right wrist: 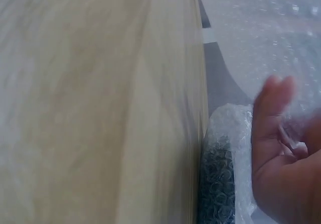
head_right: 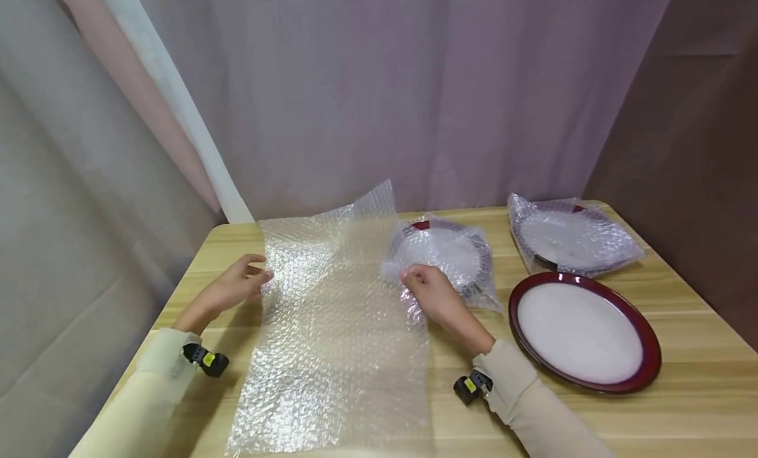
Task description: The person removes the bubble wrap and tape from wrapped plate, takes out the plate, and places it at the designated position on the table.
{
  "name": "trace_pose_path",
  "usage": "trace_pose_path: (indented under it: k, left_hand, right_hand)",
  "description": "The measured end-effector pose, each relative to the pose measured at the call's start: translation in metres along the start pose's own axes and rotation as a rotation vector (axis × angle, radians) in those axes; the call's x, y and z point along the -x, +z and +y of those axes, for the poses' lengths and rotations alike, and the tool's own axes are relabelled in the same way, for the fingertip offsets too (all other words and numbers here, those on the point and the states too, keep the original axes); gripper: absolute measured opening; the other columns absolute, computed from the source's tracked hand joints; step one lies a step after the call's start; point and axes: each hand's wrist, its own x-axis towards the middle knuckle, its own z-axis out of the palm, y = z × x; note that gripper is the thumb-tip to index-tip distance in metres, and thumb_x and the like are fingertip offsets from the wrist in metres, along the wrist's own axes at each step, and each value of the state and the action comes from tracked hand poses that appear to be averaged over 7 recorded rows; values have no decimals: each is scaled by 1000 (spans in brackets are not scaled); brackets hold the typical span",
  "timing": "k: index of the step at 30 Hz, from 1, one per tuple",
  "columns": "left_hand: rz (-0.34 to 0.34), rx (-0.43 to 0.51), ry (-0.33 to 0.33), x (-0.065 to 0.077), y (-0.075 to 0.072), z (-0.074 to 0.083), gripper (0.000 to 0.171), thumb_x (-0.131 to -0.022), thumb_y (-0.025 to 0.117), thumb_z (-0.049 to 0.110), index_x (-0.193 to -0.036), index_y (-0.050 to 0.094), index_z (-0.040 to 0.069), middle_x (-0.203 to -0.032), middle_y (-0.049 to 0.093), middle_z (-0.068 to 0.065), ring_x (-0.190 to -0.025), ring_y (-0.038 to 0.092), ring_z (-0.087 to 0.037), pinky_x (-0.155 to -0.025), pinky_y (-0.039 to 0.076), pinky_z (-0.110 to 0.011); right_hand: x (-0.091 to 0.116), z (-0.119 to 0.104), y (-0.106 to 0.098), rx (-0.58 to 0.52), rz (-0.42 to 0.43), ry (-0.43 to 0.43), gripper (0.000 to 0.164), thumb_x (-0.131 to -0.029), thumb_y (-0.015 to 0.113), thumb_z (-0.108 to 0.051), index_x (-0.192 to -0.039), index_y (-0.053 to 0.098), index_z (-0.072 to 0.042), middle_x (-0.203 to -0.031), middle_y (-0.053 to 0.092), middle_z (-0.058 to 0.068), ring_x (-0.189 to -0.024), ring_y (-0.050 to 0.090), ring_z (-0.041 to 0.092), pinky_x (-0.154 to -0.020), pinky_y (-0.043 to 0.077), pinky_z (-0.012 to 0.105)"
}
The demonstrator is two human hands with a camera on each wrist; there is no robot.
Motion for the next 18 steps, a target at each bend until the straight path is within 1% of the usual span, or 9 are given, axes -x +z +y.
trace_pose_path:
  k: [2,4,5,6,8,10,12,15,18]
  left_hand:
    - [-25,-48,25,0,-1,4,60,-111,52,26,-157,30,-8,-151,43,-39,-128,58,-49,-103,52,-54]
    - [-42,-100,49,0,0,8,59,-111,52,26,-155,35,-9,-152,43,-39,-136,50,-53,-108,48,-59]
    - [-47,-128,60,-1,1,9,58,-110,52,26,-154,37,-10,-152,43,-39,-138,48,-53,-109,46,-61]
    - [-52,-157,71,-2,3,11,58,-110,52,26,-153,38,-11,-152,44,-39,-139,47,-54,-110,45,-61]
    - [-69,-214,80,-3,7,16,59,-109,53,25,-152,39,-13,-151,45,-39,-140,46,-54,-112,43,-62]
    - [-116,-271,78,-2,12,20,61,-108,53,25,-153,38,-14,-153,43,-39,-141,44,-54,-114,41,-63]
    - [-183,-326,70,-1,17,25,63,-108,53,27,-154,37,-13,-156,41,-38,-143,42,-54,-115,39,-63]
    - [-288,-391,39,1,24,32,64,-109,52,31,-158,36,-6,-162,34,-35,-149,35,-52,-119,33,-65]
    - [-348,-462,25,1,30,37,65,-108,54,34,-160,37,-1,-165,29,-33,-154,25,-51,-120,26,-69]
  right_hand:
    - [-1,1,0,-12,-26,-3,28,-111,55,-17,-96,68,3,-77,47,-1,-78,47,17,-74,43,30]
    - [-1,2,-1,-43,-58,-6,28,-111,53,-16,-98,67,5,-80,51,-1,-80,50,16,-76,44,29]
    - [-1,3,-1,-77,-78,0,28,-112,52,-15,-100,66,6,-81,54,0,-80,53,15,-76,46,28]
    - [-1,3,-1,-134,-113,14,28,-112,49,-13,-103,64,9,-82,57,0,-78,57,14,-75,50,27]
    - [0,3,-1,-243,-180,49,30,-114,45,-12,-114,60,14,-90,66,4,-77,66,13,-71,57,28]
    - [1,3,-1,-347,-248,99,34,-115,40,-12,-127,55,16,-99,71,9,-76,72,15,-66,62,32]
    - [2,2,-1,-417,-310,141,40,-115,36,-14,-138,48,17,-108,72,15,-78,75,18,-62,63,36]
    - [3,0,-2,-457,-368,171,44,-116,33,-17,-148,43,12,-124,68,21,-86,75,20,-62,62,36]
    - [4,0,-3,-487,-412,183,46,-116,33,-18,-155,39,6,-141,61,25,-96,76,23,-64,63,35]
